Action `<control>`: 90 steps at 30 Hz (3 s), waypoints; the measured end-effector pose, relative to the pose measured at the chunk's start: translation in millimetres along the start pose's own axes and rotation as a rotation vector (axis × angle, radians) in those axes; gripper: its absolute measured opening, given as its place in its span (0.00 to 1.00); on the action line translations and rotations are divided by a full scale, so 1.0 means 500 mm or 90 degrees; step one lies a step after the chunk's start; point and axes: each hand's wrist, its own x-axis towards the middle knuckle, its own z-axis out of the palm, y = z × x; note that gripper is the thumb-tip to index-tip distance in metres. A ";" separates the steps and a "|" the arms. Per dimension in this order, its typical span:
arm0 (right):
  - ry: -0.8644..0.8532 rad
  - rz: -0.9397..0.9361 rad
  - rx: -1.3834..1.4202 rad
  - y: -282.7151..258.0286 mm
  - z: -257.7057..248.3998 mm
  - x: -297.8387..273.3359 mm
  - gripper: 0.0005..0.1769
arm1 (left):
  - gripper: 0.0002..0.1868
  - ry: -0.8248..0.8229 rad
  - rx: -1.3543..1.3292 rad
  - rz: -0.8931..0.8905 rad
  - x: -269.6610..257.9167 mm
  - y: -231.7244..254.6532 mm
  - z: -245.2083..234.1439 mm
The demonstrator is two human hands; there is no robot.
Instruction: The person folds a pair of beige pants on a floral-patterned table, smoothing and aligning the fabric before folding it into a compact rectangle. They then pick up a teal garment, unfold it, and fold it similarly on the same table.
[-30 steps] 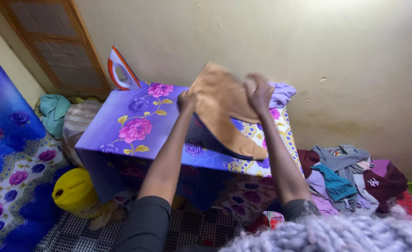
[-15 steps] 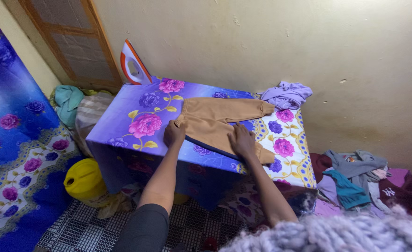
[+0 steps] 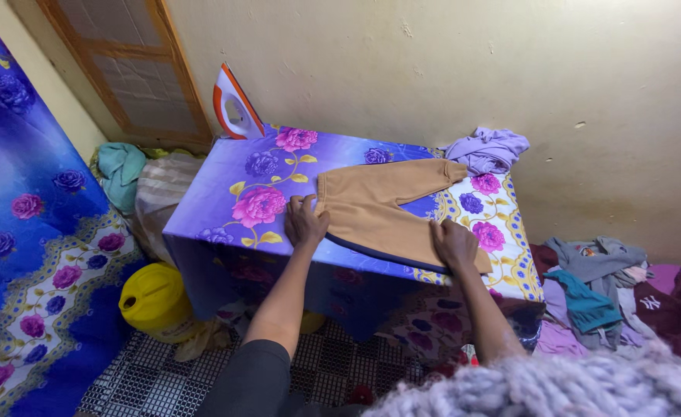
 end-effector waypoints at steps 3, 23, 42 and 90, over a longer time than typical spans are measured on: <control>-0.048 0.021 -0.027 -0.002 -0.012 -0.005 0.21 | 0.17 -0.050 0.008 -0.013 0.001 -0.001 -0.007; -0.202 -0.114 0.022 -0.243 0.242 0.126 0.48 | 0.07 -0.086 0.031 -0.055 0.000 0.016 -0.026; -0.090 -0.131 -0.008 -0.217 0.270 0.130 0.42 | 0.40 -0.338 0.285 0.067 0.031 0.047 0.216; -0.148 0.122 -0.181 -0.006 0.281 0.316 0.53 | 0.46 -0.397 0.206 0.081 0.145 0.052 0.163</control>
